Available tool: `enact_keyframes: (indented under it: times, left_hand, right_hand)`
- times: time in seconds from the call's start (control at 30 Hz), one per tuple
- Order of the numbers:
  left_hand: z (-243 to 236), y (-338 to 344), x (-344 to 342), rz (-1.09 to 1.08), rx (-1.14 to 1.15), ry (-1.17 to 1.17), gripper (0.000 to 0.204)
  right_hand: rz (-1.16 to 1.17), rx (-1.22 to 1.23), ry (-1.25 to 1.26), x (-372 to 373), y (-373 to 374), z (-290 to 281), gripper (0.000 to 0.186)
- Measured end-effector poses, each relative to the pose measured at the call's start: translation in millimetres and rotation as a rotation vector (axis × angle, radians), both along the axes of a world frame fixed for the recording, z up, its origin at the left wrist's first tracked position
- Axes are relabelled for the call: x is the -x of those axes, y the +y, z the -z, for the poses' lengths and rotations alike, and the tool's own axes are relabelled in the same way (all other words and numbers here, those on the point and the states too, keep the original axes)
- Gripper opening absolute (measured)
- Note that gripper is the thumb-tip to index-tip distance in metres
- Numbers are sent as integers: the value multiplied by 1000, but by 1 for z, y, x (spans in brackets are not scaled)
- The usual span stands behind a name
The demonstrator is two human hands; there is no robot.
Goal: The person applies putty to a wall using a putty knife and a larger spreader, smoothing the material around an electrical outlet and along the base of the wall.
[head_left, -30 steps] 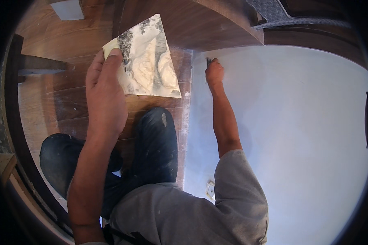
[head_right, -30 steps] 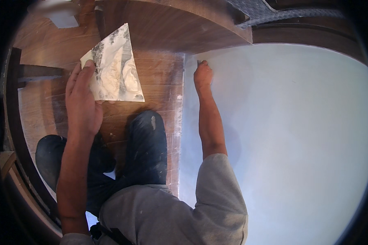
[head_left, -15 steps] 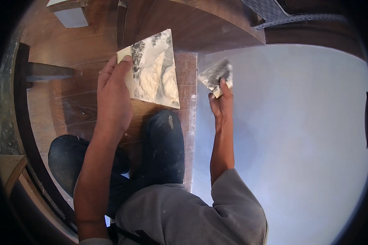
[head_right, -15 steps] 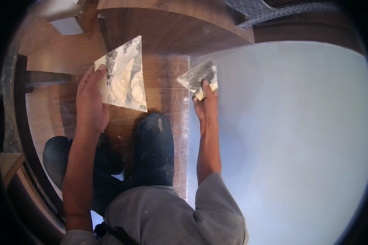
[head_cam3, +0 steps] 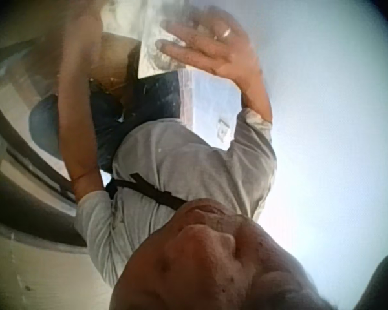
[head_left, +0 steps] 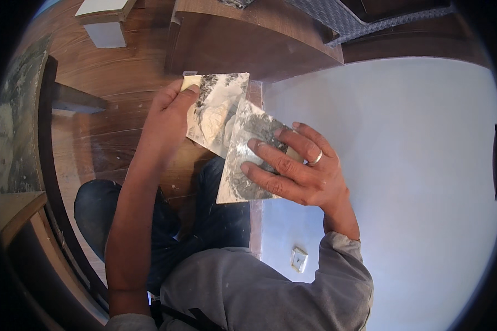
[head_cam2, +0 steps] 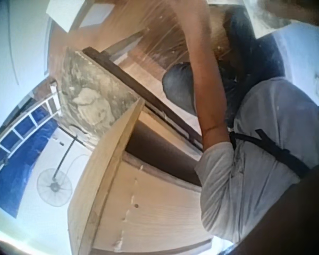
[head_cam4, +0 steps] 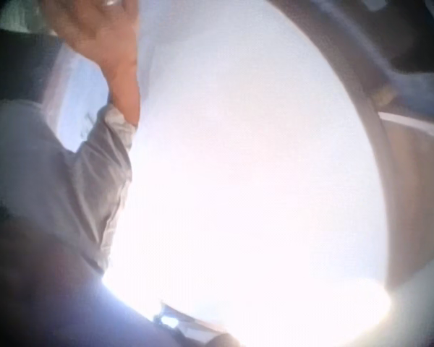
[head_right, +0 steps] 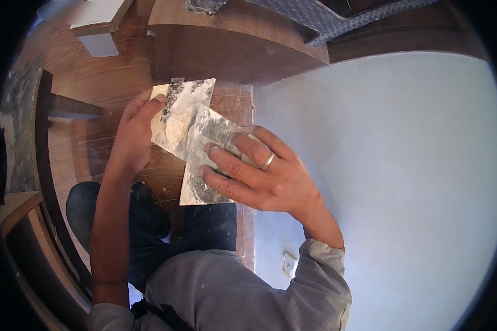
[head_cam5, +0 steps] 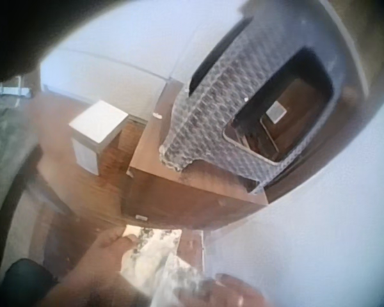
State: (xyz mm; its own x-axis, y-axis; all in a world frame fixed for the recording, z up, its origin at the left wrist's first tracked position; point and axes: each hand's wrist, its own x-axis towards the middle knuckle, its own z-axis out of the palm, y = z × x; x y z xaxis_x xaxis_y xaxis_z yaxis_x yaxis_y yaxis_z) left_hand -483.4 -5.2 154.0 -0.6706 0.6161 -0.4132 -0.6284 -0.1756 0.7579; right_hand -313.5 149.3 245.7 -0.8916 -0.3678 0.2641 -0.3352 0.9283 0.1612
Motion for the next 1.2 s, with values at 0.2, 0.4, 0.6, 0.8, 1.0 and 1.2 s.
enact_keyframes:
  times: [0.2,0.4,0.6,0.8,1.0,1.2]
  left_hand:
    - [1,4,10,38,-26,98,29]
    - [-9,2,11,-149,83,57,29]
    - [-12,-1,23,-293,-30,-38,41]
    - [-6,2,22,-286,185,14,45]
    - [-3,4,26,-214,137,-6,39]
    - [-21,4,27,-225,214,35,46]
  right_hand:
    - [-8,-37,-112,12,5,-4,28]
    - [2,36,-74,10,29,-7,23]
    - [378,1633,363,-30,58,93,32]
    - [396,2749,672,-15,56,202,27]
    - [758,2859,839,-17,66,335,19]
    - [1000,2902,838,24,113,368,16]
